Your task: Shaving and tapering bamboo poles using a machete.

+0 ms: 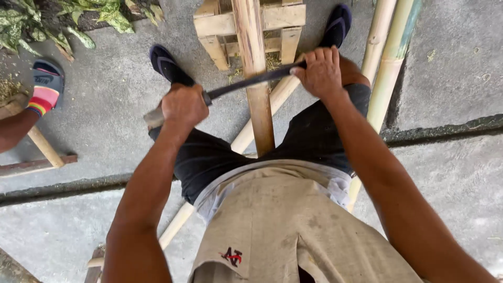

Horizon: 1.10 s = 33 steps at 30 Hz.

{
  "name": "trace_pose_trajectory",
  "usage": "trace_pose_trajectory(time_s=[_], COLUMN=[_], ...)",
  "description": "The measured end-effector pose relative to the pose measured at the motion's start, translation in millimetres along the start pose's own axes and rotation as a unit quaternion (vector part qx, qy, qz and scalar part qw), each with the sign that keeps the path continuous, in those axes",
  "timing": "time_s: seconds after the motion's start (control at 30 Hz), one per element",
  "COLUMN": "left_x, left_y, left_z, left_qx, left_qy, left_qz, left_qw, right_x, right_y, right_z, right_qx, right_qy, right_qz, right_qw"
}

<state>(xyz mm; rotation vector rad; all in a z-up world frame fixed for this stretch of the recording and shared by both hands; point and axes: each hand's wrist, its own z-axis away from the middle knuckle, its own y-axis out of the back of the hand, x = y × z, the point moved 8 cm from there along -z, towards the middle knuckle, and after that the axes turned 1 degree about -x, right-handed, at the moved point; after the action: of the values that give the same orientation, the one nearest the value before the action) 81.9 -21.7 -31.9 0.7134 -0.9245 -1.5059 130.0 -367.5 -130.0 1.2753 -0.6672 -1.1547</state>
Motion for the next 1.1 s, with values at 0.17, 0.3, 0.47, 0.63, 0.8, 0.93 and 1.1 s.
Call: trace_pose_trajectory(time_s=[0.17, 0.3, 0.47, 0.63, 0.8, 0.93, 1.1], left_x=[-4.2, 0.3, -3.4, 9.9, 5.6, 9.1, 12.2], left_y=[2.3, 17.5, -7.7, 26.0, 15.2, 19.9, 29.4], left_z=[-2.6, -2.1, 3.9, -0.8, 0.4, 2.2, -10.5], left_qx=[-0.063, -0.061, -0.058, -0.110, -0.073, -0.040, -0.149], left_qy=[0.073, 0.033, 0.039, 0.068, 0.033, 0.021, 0.054], left_qz=[0.056, 0.036, 0.057, 0.047, 0.027, 0.025, 0.055], left_qw=[0.994, 0.997, 0.996, 0.990, 0.996, 0.999, 0.986], right_x=[-14.1, -1.2, -6.6, 8.7, 11.5, 15.6, 12.2], right_y=[24.3, -11.4, 12.3, -19.1, -28.2, -32.4, -26.2], right_z=[-6.6, -7.8, 8.7, -6.5, -5.2, 4.1, 1.2], right_qx=[-0.038, -0.128, 0.010, -0.019, -0.034, -0.060, -0.083], right_qy=[-0.040, -0.025, -0.004, -0.008, 0.007, -0.039, -0.013], right_qz=[-0.002, -0.014, -0.067, -0.094, -0.093, -0.104, -0.127], right_qw=[0.998, 0.991, 0.998, 0.995, 0.995, 0.992, 0.988])
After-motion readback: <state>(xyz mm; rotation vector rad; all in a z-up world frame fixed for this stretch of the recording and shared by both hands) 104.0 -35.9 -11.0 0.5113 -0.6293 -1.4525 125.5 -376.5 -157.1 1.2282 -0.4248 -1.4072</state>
